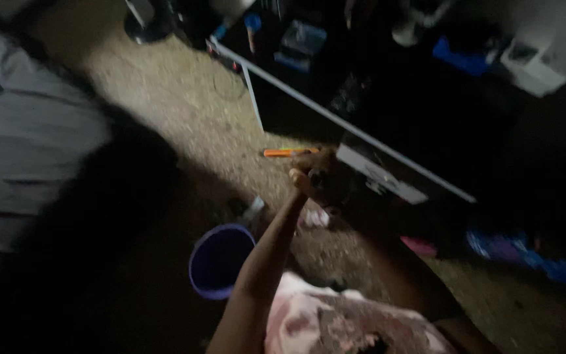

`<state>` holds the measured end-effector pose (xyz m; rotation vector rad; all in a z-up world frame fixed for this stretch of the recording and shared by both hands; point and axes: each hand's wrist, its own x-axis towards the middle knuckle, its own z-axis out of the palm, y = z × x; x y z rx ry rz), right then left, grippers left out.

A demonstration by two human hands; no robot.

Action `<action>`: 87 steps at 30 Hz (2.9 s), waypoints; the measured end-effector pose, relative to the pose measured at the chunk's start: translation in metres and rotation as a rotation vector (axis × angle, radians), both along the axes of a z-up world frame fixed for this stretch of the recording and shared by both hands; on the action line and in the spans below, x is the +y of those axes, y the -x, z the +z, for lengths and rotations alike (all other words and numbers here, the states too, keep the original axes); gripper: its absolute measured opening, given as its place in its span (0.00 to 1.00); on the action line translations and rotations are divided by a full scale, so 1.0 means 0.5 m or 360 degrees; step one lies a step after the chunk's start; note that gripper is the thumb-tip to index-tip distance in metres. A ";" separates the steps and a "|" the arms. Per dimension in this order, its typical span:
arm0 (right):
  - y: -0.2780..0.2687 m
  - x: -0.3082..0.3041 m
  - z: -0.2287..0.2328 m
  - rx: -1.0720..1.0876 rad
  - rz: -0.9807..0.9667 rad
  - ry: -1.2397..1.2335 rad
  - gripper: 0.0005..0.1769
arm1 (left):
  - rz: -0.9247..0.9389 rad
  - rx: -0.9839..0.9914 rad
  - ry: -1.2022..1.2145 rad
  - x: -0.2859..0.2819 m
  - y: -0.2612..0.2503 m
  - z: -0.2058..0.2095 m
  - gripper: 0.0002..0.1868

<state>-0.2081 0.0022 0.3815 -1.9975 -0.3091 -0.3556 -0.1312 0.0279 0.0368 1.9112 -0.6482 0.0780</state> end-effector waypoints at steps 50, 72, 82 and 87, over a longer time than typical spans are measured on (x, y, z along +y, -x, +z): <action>-0.170 -0.043 -0.031 0.0020 -0.0036 -0.0152 0.12 | 0.0069 0.0400 0.0150 0.072 -0.096 0.063 0.15; -0.176 -0.024 -0.127 -0.0010 -0.0205 -0.0369 0.18 | 0.0509 0.0322 -0.0137 0.053 -0.082 0.114 0.15; -0.198 -0.033 -0.038 0.0004 -0.0208 -0.0099 0.15 | 0.0305 0.0372 0.0359 -0.016 -0.192 0.102 0.15; -0.217 -0.023 -0.181 -0.0055 -0.0217 0.0065 0.16 | 0.0036 0.0717 0.0375 -0.041 -0.188 0.001 0.14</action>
